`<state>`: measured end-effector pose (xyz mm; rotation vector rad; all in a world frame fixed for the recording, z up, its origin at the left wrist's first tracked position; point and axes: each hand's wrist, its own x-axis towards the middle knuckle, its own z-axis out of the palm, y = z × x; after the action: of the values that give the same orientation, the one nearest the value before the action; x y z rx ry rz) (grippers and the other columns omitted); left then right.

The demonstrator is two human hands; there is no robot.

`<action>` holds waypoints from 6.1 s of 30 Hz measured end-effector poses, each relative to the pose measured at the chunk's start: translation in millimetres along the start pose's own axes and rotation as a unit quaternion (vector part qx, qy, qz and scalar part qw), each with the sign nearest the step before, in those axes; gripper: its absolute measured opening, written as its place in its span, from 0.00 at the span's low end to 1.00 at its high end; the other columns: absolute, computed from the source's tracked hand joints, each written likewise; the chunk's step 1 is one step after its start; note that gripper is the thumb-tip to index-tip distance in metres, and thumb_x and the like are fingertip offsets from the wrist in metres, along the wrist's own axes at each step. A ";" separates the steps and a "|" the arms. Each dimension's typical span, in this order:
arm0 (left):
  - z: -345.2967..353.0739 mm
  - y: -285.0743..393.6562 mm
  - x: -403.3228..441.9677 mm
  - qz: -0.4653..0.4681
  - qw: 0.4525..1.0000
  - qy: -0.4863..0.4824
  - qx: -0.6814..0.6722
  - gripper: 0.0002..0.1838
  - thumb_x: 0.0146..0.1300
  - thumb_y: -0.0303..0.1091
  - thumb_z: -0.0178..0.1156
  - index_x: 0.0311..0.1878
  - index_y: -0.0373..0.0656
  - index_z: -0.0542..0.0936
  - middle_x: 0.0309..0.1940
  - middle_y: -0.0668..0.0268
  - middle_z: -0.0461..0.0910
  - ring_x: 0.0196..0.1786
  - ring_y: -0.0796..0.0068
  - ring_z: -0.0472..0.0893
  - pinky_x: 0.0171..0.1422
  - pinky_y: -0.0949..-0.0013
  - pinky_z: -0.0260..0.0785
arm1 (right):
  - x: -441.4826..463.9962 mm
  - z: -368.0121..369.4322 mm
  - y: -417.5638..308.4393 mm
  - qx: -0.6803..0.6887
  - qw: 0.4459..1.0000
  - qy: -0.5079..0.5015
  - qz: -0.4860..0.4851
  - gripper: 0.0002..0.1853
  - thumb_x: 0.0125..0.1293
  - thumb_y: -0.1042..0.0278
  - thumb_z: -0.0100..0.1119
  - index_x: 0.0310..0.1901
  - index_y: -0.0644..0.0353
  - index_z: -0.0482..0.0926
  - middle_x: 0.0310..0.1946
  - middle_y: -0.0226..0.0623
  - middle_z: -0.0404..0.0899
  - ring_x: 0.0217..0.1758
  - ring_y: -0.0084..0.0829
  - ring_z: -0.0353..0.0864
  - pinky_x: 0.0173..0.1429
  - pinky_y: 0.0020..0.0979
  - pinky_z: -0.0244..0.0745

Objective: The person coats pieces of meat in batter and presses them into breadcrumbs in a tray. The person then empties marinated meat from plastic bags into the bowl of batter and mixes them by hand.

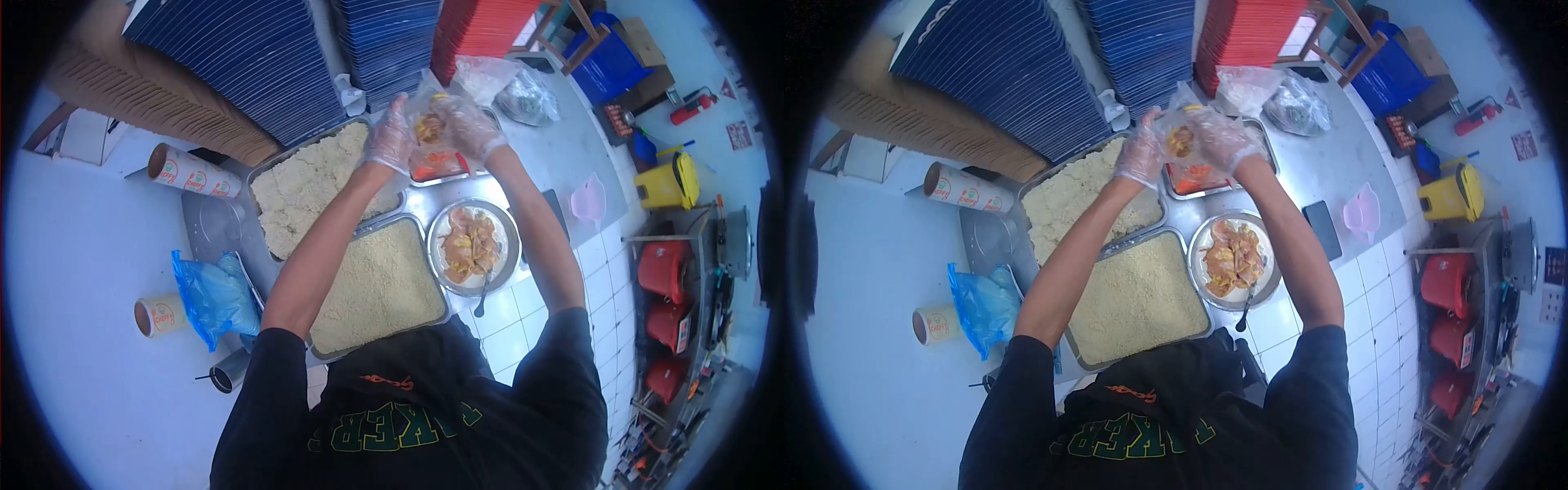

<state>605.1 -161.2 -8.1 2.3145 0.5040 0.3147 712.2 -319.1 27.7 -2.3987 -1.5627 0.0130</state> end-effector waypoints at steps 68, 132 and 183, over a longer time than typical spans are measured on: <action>-4.7 104.5 -405.2 0.216 0.882 -0.331 -0.256 0.06 0.63 0.33 0.58 0.37 0.41 0.81 0.31 0.58 0.82 0.35 0.55 0.82 0.42 0.58 0.74 | -239.4 99.8 -112.1 -0.127 0.977 -0.135 0.104 0.16 0.68 0.58 0.49 0.43 0.60 0.83 0.46 0.49 0.82 0.48 0.45 0.84 0.53 0.43 0.76; -51.7 -146.9 -388.3 -0.313 0.933 -0.133 -0.120 0.17 0.63 0.47 0.62 0.48 0.45 0.80 0.34 0.63 0.81 0.34 0.69 0.82 0.39 0.63 0.71 | -314.5 106.7 -66.7 0.183 0.929 0.053 0.317 0.26 0.51 0.58 0.72 0.51 0.61 0.80 0.40 0.50 0.83 0.45 0.49 0.83 0.52 0.43 0.77; 25.5 9.3 -118.3 0.164 0.972 0.093 0.142 0.11 0.69 0.38 0.52 0.42 0.40 0.76 0.38 0.48 0.77 0.40 0.46 0.80 0.43 0.50 0.74 | -314.7 105.6 -79.5 0.184 0.928 0.050 0.321 0.24 0.56 0.55 0.68 0.52 0.60 0.79 0.49 0.50 0.80 0.54 0.49 0.78 0.62 0.43 0.70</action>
<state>511.2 -235.4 -28.5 2.6652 0.2671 0.6614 493.6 -547.9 -100.0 -2.4283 -0.6001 0.2817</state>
